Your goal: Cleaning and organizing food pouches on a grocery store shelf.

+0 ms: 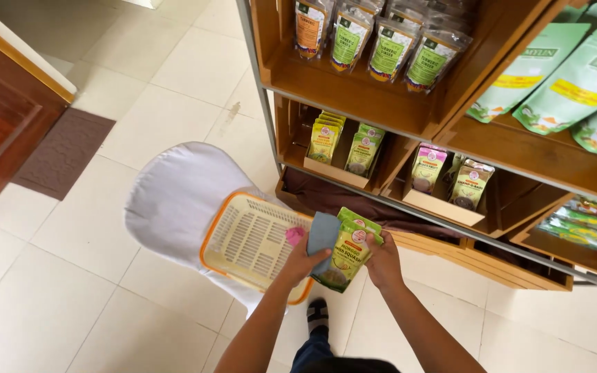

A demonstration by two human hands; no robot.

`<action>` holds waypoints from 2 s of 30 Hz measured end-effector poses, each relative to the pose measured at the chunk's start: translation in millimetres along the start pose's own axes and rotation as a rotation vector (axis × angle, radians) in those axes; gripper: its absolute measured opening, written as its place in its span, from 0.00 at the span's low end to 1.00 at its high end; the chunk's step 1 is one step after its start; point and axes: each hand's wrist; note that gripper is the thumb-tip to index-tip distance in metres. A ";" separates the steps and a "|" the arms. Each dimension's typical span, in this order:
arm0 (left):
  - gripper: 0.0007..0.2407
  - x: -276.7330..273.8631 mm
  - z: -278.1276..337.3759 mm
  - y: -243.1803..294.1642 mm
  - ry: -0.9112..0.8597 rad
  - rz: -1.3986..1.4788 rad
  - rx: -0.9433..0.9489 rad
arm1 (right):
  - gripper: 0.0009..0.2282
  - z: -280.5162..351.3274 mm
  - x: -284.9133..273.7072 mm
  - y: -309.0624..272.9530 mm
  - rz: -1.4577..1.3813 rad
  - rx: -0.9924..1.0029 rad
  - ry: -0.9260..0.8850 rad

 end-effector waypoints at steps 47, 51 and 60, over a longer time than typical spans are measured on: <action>0.29 -200.6 146.3 57.7 0.009 -0.387 0.167 | 0.15 102.2 155.8 192.7 0.399 0.101 0.211; 0.29 -195.1 127.9 63.6 -0.044 -0.416 -0.017 | 0.15 98.4 149.2 196.3 0.225 0.149 0.253; 0.26 -175.4 65.2 -44.8 -0.069 -0.500 0.193 | 0.11 27.4 78.5 236.8 0.066 0.056 0.361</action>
Point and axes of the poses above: each hand's wrist, its own z-axis away from the middle knuckle, its own x-axis out of the palm, y = z × x, and after that the axes turned 8 degrees about x, right-handed
